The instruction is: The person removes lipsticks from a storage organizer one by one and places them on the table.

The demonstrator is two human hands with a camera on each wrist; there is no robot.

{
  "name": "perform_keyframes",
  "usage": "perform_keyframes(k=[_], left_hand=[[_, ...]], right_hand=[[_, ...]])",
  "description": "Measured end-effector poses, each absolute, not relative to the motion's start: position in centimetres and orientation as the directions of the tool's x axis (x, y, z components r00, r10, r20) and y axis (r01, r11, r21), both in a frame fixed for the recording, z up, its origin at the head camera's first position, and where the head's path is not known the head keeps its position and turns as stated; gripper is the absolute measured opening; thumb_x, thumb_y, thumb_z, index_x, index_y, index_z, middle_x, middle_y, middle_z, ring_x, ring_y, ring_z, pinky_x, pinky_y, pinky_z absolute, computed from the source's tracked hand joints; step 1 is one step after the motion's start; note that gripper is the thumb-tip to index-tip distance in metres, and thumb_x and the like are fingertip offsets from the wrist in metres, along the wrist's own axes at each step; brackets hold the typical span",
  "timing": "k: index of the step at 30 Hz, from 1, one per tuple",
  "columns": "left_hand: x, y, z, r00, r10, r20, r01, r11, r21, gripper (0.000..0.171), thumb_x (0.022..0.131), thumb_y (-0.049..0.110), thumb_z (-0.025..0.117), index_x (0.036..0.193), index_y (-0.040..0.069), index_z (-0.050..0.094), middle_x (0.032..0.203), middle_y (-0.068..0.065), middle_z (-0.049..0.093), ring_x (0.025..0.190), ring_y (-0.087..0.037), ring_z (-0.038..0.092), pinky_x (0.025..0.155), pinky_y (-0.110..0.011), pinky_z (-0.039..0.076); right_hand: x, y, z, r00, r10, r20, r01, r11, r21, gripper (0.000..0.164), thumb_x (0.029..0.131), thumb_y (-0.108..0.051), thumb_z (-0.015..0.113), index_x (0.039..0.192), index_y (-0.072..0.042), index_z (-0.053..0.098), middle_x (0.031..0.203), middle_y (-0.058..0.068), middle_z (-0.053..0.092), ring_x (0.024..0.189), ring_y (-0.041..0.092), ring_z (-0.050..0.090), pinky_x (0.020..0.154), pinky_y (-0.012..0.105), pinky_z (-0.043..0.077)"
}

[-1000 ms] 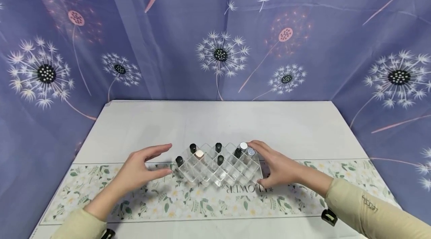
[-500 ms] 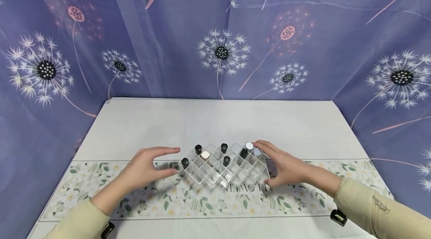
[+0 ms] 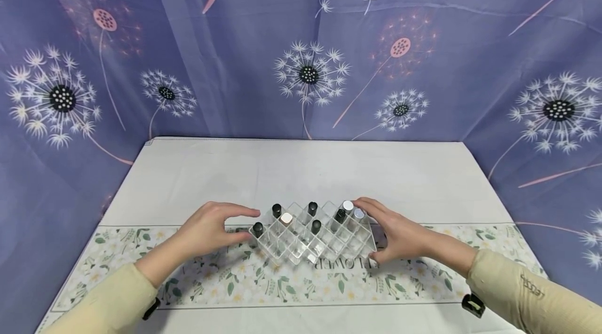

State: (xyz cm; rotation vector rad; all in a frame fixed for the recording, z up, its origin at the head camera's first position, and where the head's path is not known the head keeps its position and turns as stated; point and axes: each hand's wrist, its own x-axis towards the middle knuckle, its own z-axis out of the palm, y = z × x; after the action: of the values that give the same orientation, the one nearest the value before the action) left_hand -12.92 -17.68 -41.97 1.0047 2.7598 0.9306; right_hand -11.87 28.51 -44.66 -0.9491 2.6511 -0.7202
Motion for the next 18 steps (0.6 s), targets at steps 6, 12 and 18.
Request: perform_keyframes(k=[6, 12, 18], left_hand=[[-13.12, -17.32, -42.01, -0.769, 0.623, 0.142, 0.583, 0.594, 0.555, 0.041, 0.09, 0.026, 0.089, 0.13, 0.018, 0.079, 0.125, 0.004, 0.078, 0.113, -0.025, 0.076, 0.096, -0.05, 0.063], [-13.12, -17.21, -42.27, -0.773, 0.619, 0.136, 0.568, 0.582, 0.582, 0.04, 0.091, 0.026, 0.088, 0.128, 0.017, 0.079, 0.124, 0.003, 0.079, 0.082, -0.007, 0.073, 0.094, -0.051, 0.063], [-13.08, -17.15, -42.37, -0.776, 0.618, 0.127, 0.559, 0.581, 0.591, 0.04, 0.09, 0.024, 0.089, 0.128, 0.017, 0.08, 0.123, 0.003, 0.079, 0.053, 0.004, 0.046, 0.088, -0.048, 0.063]], right_hand=[[-11.77, 28.56, -44.79, -0.765, -0.643, -0.041, -0.526, 0.66, -0.537, 0.123, 0.072, -0.025, 0.094, 0.171, -0.012, 0.022, 0.172, 0.023, 0.027, 0.146, 0.047, 0.047, 0.106, 0.063, 0.054], [-11.85, 28.62, -44.98, -0.764, -0.645, -0.027, -0.521, 0.64, -0.564, 0.13, 0.073, -0.022, 0.094, 0.173, -0.015, 0.01, 0.171, 0.019, 0.03, 0.149, 0.042, 0.045, 0.113, 0.062, 0.05], [-11.67, 28.64, -45.26, -0.785, -0.619, -0.019, -0.495, 0.646, -0.581, 0.134, 0.071, -0.024, 0.094, 0.174, -0.016, 0.007, 0.17, 0.021, 0.032, 0.147, 0.044, 0.048, 0.115, 0.063, 0.046]])
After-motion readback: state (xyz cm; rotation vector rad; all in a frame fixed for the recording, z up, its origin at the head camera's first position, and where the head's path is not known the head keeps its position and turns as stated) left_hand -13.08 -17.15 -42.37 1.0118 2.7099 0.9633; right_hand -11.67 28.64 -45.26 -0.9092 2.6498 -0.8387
